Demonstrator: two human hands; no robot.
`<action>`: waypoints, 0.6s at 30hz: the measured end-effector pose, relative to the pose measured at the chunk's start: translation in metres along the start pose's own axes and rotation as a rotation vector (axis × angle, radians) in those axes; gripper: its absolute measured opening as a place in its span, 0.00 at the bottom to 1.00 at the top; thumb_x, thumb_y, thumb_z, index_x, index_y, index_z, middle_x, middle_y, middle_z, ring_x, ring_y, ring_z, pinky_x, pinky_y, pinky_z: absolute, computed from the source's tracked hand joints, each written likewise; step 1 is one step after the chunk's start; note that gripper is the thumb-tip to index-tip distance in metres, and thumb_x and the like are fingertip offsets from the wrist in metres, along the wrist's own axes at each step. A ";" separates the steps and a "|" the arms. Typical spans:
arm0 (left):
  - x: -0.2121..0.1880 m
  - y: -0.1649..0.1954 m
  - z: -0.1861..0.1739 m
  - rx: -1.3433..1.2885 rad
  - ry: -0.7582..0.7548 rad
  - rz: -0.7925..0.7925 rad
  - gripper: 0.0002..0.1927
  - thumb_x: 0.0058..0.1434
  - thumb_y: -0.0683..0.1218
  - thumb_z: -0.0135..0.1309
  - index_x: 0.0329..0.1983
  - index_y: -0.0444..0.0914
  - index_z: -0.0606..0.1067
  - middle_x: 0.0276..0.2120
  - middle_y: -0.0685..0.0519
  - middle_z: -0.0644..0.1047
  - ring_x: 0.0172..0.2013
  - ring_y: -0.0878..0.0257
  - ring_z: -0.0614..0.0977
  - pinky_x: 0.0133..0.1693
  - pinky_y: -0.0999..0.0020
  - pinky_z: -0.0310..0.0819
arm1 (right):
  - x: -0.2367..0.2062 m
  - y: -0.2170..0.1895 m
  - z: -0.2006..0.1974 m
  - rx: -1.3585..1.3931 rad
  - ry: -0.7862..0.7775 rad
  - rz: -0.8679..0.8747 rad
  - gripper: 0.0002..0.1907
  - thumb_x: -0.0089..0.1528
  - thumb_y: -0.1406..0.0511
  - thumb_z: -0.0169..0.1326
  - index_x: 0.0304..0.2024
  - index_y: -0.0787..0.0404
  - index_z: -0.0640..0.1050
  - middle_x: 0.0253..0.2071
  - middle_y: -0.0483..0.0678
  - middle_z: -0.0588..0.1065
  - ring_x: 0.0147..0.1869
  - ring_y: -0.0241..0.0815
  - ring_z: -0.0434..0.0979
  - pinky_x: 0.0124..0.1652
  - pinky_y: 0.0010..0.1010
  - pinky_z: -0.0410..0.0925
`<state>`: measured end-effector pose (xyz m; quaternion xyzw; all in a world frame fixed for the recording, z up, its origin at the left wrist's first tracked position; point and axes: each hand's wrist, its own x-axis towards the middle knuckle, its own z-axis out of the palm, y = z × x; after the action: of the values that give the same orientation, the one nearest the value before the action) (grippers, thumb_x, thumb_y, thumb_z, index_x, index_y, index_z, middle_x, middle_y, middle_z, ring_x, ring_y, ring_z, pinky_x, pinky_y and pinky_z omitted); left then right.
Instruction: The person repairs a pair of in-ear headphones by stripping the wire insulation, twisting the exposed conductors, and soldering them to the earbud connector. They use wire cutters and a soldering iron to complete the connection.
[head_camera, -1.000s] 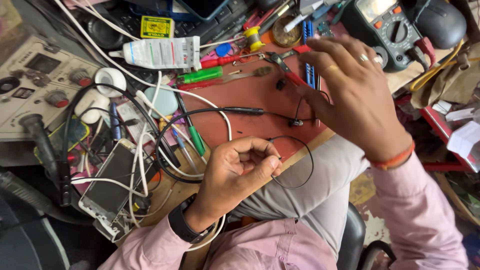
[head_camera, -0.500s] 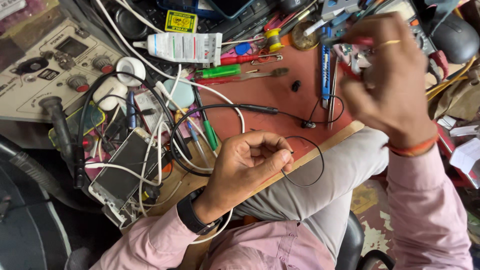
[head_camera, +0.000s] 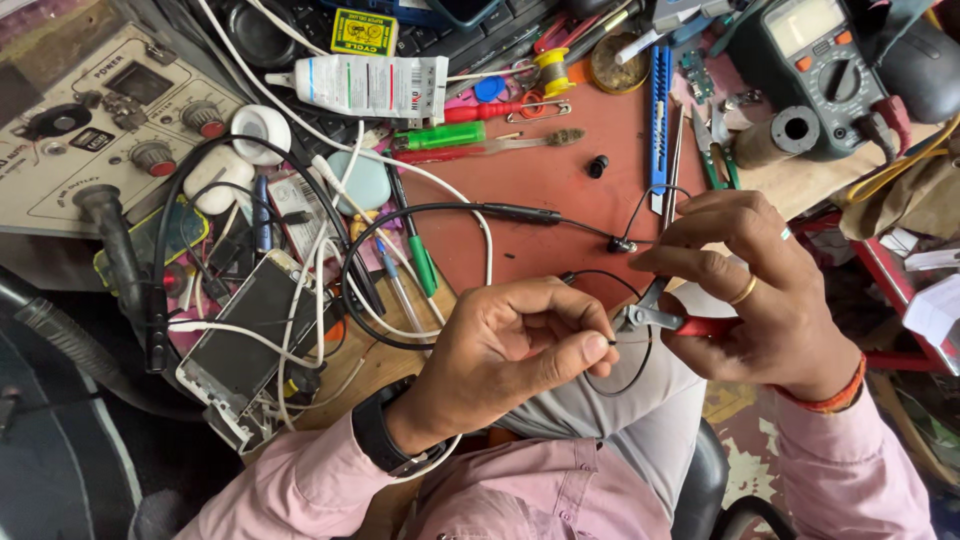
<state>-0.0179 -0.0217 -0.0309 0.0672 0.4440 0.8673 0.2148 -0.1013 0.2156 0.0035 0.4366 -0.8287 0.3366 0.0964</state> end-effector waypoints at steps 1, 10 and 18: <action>-0.001 0.001 0.000 0.001 -0.005 -0.003 0.10 0.71 0.42 0.57 0.49 0.29 0.77 0.41 0.51 0.80 0.44 0.67 0.82 0.47 0.73 0.77 | 0.001 0.001 -0.001 0.007 -0.005 -0.014 0.24 0.43 0.72 0.61 0.44 0.60 0.80 0.44 0.51 0.73 0.51 0.54 0.75 0.51 0.44 0.70; -0.002 0.001 0.004 0.008 -0.001 0.024 0.10 0.72 0.41 0.56 0.50 0.29 0.76 0.43 0.51 0.79 0.45 0.67 0.81 0.50 0.73 0.77 | 0.007 0.003 -0.010 -0.038 -0.055 -0.097 0.25 0.44 0.72 0.61 0.47 0.59 0.81 0.45 0.50 0.73 0.49 0.53 0.74 0.50 0.44 0.69; 0.000 0.002 0.004 -0.010 0.003 0.003 0.10 0.71 0.41 0.57 0.50 0.28 0.77 0.42 0.51 0.80 0.45 0.66 0.82 0.51 0.72 0.78 | 0.006 0.004 -0.012 -0.046 -0.081 -0.108 0.29 0.41 0.68 0.61 0.48 0.59 0.81 0.45 0.50 0.73 0.51 0.51 0.74 0.58 0.51 0.68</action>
<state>-0.0171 -0.0198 -0.0274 0.0657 0.4399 0.8699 0.2132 -0.1095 0.2210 0.0129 0.4917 -0.8145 0.2941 0.0910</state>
